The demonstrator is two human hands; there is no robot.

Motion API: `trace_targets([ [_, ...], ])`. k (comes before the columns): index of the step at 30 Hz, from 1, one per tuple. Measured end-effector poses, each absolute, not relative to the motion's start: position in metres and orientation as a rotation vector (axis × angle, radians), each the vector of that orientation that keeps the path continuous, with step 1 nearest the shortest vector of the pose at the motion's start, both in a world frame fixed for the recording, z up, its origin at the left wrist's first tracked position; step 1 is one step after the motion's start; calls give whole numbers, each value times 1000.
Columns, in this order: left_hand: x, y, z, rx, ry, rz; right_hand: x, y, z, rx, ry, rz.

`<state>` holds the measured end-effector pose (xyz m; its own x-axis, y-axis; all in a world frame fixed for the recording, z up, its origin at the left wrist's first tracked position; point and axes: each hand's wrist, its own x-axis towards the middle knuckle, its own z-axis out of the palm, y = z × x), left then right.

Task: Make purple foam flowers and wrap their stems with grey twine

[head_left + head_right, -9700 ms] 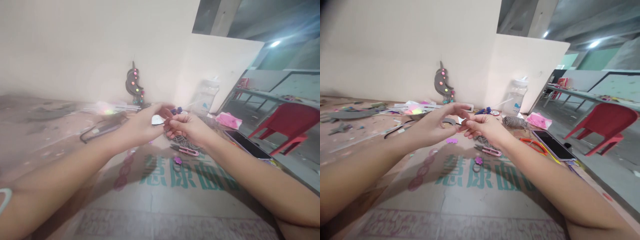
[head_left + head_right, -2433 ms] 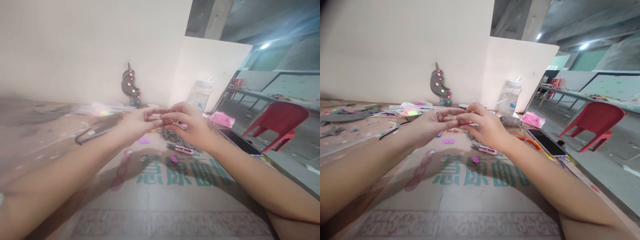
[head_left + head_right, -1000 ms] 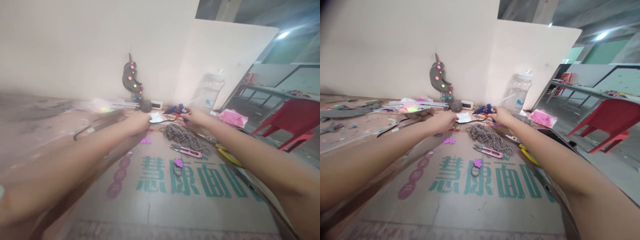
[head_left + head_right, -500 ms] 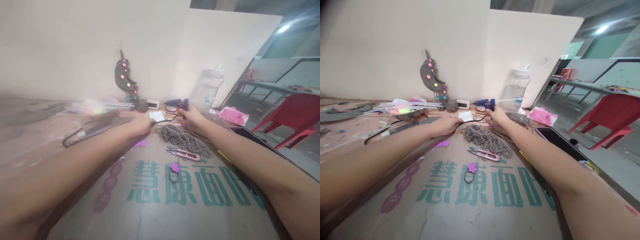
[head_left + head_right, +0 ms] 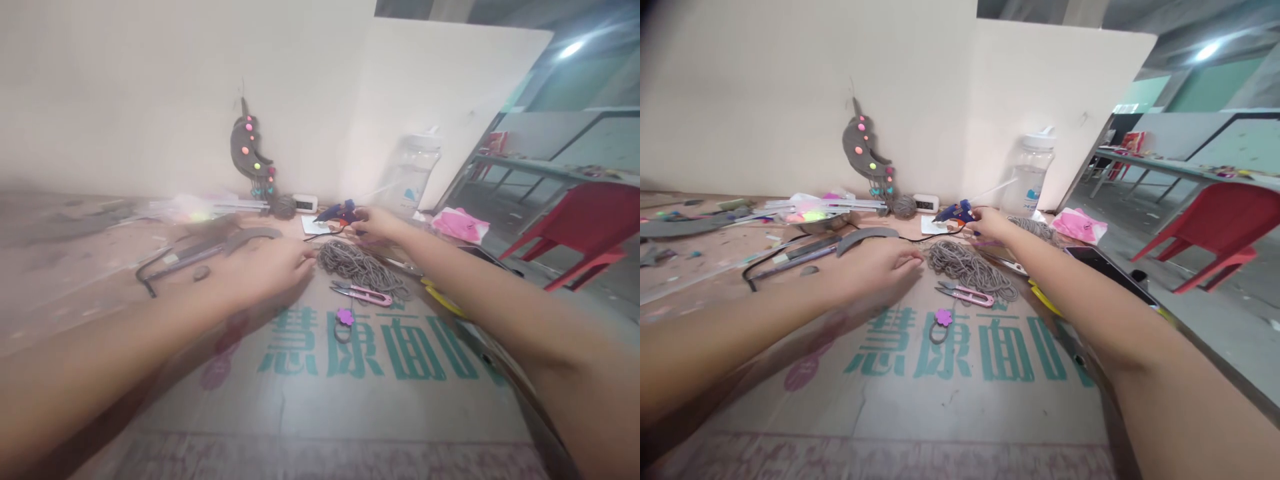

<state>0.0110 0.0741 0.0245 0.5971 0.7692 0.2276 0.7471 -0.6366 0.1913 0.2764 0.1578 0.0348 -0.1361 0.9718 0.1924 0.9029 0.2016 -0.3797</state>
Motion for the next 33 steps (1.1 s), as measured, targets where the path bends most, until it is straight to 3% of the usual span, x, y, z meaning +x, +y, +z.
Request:
trace_targets([
  [7, 10, 19, 17, 2585, 1050, 568, 288, 60, 48, -1478, -2193, -211],
  [12, 24, 17, 1, 2586, 967, 532, 261, 1, 33, -1180, -2419, -129],
  [25, 27, 19, -14, 2384, 855, 686, 267, 12, -10, -1235, -2470, -164],
  [29, 24, 17, -15, 2433, 800, 861, 259, -1, -1, -1165, -2330, 29],
  [33, 20, 16, -13, 2724, 569, 1121, 245, -21, 9, -1201, -2055, 664],
])
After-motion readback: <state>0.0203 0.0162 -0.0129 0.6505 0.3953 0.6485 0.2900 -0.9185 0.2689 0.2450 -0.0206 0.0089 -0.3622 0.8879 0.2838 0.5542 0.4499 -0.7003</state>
